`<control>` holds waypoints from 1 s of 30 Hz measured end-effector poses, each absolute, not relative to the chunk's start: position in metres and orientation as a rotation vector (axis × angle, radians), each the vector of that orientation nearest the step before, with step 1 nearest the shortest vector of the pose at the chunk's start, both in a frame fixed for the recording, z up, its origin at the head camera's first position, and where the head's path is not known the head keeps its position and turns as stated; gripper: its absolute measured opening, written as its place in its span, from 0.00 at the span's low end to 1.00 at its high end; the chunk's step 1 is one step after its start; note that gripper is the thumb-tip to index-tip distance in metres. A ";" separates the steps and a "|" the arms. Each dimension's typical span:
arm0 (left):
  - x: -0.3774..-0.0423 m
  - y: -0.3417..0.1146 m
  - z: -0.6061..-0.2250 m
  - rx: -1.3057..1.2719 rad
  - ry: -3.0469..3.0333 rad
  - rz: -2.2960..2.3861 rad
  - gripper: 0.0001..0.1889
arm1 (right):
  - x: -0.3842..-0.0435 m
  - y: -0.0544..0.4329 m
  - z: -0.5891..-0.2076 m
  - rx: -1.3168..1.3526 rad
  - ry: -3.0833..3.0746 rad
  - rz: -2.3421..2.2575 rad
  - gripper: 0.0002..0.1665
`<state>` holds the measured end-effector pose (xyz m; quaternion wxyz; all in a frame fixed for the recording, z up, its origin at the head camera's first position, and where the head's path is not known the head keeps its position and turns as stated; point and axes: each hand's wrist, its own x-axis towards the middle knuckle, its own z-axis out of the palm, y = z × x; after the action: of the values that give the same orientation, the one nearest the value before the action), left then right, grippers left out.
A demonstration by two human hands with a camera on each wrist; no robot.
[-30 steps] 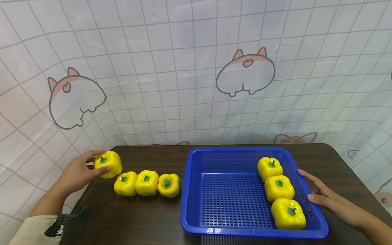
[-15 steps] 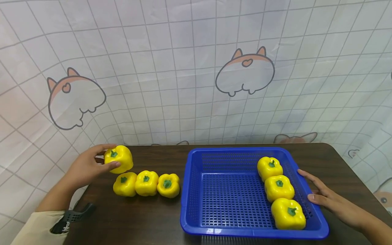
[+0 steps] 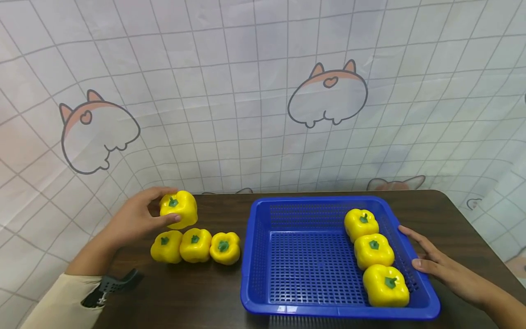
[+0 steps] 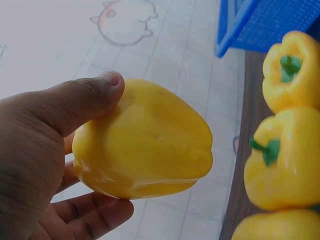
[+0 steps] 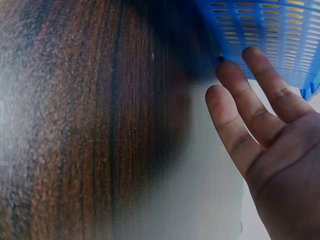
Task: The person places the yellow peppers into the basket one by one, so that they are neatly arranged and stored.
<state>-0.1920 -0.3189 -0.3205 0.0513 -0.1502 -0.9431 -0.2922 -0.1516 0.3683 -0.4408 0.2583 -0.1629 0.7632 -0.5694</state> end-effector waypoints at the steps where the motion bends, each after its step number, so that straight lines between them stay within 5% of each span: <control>1: -0.192 -0.316 -0.320 -0.459 -2.875 -0.885 0.40 | -0.151 0.368 -0.440 -0.441 2.073 -1.542 0.40; 30: -0.212 -0.237 -0.314 -0.777 -2.857 -1.130 0.35 | -0.149 0.366 -0.438 -0.437 2.073 -1.540 0.40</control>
<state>-0.2118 -0.2370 -0.3143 -0.0139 -0.2452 -0.9014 -0.3567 -0.1493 0.3661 -0.4377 0.2585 -0.1611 0.7646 -0.5680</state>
